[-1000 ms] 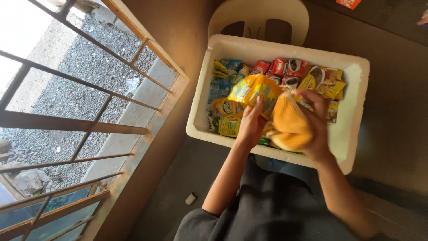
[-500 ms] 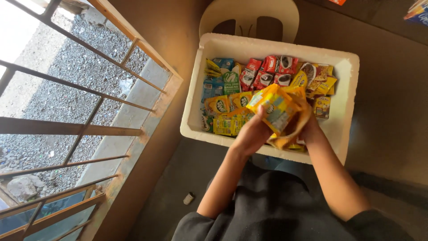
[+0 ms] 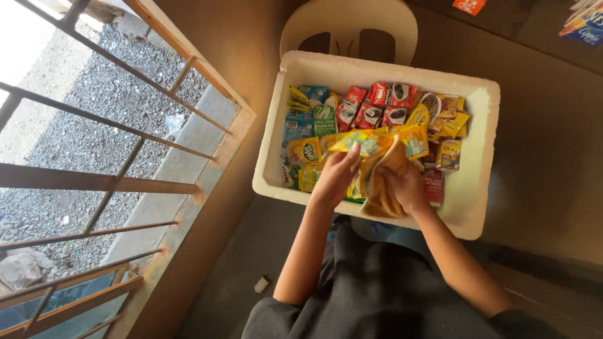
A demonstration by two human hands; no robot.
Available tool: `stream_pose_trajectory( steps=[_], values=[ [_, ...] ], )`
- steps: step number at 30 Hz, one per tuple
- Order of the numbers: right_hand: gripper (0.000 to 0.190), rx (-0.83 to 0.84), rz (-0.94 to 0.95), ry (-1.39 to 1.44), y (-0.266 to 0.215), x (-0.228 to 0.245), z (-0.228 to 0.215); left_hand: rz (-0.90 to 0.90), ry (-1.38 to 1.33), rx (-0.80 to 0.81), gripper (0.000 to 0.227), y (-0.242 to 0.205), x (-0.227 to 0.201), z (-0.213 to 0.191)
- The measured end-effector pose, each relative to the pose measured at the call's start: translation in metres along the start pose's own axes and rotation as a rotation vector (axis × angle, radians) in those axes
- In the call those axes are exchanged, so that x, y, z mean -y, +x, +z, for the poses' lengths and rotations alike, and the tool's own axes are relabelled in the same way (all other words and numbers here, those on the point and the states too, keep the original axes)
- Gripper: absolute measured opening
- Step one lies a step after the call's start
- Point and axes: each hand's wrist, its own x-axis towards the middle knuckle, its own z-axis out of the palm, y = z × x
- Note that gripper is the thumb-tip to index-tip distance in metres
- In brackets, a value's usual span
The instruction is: The recorder wipes down beverage and seasoning powder packets with a cloth inside a container and then organizes them onto a shelf.
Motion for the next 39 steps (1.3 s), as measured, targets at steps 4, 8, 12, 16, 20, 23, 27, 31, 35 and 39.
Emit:
stream_pose_trajectory(
  steps=[4,8,12,16,20,23,27,31,35,39],
  values=[
    [0.026,-0.163,0.109,-0.135,0.009,-0.022,-0.010,-0.144,0.121,0.039,0.058,0.003,0.039,0.019],
    [0.026,-0.049,0.170,0.284,0.007,-0.011,-0.018,0.049,0.077,-0.111,0.062,0.004,0.035,0.035],
    [0.030,0.403,0.175,0.093,0.000,-0.020,-0.027,0.103,-0.525,0.052,0.057,-0.020,-0.028,0.057],
    [0.052,0.360,0.045,0.062,-0.005,-0.043,-0.010,0.181,-0.584,-0.002,0.053,-0.017,-0.052,0.054],
    [0.031,0.146,-0.035,-0.234,-0.005,-0.061,-0.007,0.131,-0.435,0.130,0.059,-0.008,-0.048,0.025],
    [0.029,0.046,0.061,-0.133,0.001,-0.030,0.004,0.011,-0.279,0.137,0.063,-0.003,-0.013,0.009],
    [0.038,-0.140,0.222,-0.068,0.010,0.015,0.014,-0.152,0.298,-0.186,0.064,0.003,0.021,0.009],
    [0.039,-0.067,0.363,0.070,0.009,-0.015,0.017,-0.138,-0.012,-0.240,0.056,0.002,-0.002,0.012],
    [0.046,0.339,0.117,-0.001,-0.007,0.011,0.032,0.123,-0.432,-0.161,0.058,-0.010,-0.031,0.002],
    [0.044,0.223,0.174,-0.434,-0.013,-0.021,0.047,0.244,-0.668,-0.001,0.060,-0.014,-0.062,-0.003]
  ],
)
